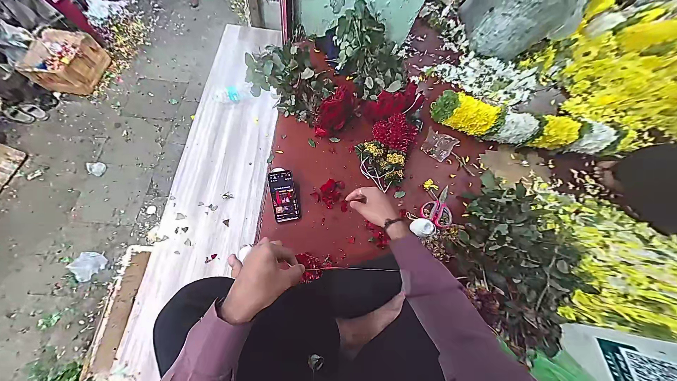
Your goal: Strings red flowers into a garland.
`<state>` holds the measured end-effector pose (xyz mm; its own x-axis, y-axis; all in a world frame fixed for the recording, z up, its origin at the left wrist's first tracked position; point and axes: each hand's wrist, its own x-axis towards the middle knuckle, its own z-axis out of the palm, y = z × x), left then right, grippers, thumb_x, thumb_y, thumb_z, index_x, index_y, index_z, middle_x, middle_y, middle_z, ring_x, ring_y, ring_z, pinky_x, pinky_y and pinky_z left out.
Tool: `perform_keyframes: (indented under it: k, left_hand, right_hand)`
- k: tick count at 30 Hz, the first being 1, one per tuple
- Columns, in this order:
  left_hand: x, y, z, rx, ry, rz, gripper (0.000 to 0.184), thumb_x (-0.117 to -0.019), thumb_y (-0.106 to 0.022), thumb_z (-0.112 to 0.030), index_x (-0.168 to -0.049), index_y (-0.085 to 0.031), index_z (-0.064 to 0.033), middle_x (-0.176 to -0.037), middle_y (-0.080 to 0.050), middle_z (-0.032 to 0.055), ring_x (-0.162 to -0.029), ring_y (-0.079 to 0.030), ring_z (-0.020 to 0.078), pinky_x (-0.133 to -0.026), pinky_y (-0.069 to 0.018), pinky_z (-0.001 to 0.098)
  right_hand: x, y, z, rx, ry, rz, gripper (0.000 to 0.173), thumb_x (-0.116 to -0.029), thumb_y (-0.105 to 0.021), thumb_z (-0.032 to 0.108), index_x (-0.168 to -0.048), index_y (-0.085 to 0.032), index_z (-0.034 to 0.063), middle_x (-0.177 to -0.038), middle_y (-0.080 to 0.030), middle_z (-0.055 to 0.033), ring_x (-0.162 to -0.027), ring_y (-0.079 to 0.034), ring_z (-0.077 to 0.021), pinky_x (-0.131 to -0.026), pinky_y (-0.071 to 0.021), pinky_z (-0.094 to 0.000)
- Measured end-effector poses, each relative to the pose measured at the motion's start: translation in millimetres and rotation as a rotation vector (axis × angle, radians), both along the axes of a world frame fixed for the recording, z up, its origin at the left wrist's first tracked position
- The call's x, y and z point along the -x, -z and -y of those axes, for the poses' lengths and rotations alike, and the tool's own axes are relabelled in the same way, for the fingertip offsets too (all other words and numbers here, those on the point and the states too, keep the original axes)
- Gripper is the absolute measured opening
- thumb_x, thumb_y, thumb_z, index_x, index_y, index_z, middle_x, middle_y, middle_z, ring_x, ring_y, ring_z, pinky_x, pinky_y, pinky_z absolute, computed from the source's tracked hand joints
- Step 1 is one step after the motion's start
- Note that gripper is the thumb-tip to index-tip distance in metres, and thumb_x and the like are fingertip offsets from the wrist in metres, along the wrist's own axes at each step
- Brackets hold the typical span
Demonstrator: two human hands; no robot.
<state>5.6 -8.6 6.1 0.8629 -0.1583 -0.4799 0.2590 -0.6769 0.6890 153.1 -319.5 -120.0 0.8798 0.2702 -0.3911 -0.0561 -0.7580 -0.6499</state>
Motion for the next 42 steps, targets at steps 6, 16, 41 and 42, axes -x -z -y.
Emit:
perform_keyframes:
  k: [6,16,41,42]
  left_hand:
    - [-2.1,3.5,1.4,-0.014,-0.010,0.011,0.017,-0.0820,-0.075,-0.042,-0.075,-0.076,-0.0262,-0.077,-0.062,-0.0103,-0.086,-0.059,0.0101,-0.076,-0.0494,0.0373]
    - [-1.4,4.8,2.4,-0.025,0.016,0.047,0.020,-0.0838,-0.072,-0.044,-0.076,-0.076,-0.0257,-0.075,-0.062,-0.0100,-0.085,-0.059,0.0103,-0.074,-0.0480,0.0363]
    - [0.3,-3.7,9.5,0.572,-0.338,-0.263,0.050,-0.0908,-0.079,-0.030,-0.131,-0.065,-0.0039,-0.103,-0.075,0.0064,-0.086,-0.071,0.0145,-0.075,-0.0594,0.0305]
    - [-0.5,-3.8,11.6,0.605,-0.358,-0.265,0.058,-0.0889,-0.081,-0.032,-0.135,-0.062,-0.0024,-0.104,-0.075,0.0080,-0.090,-0.072,0.0165,-0.079,-0.0604,0.0325]
  right_hand:
    - [-18.8,75.4,-54.7,0.416,0.100,-0.061,0.034,-0.0856,-0.078,0.048,-0.099,-0.076,0.0165,-0.091,-0.074,-0.0113,-0.089,-0.071,-0.0358,-0.075,-0.0543,-0.0660]
    - [-16.0,64.7,-28.8,0.091,0.309,-0.068,0.016,-0.0903,-0.072,0.028,-0.094,-0.074,0.0125,-0.084,-0.072,-0.0118,-0.076,-0.068,-0.0315,-0.066,-0.0530,-0.0597]
    - [112.1,-103.1,-79.7,-0.675,0.196,0.180,0.046,-0.0839,-0.073,0.002,-0.128,-0.064,0.0088,-0.096,-0.076,-0.0017,-0.084,-0.073,-0.0163,-0.072,-0.0635,-0.0341]
    - [115.2,-103.9,-82.0,-0.610,0.125,0.228,0.049,-0.0853,-0.071,0.005,-0.133,-0.062,0.0110,-0.098,-0.075,0.0019,-0.084,-0.071,-0.0123,-0.073,-0.0625,-0.0320]
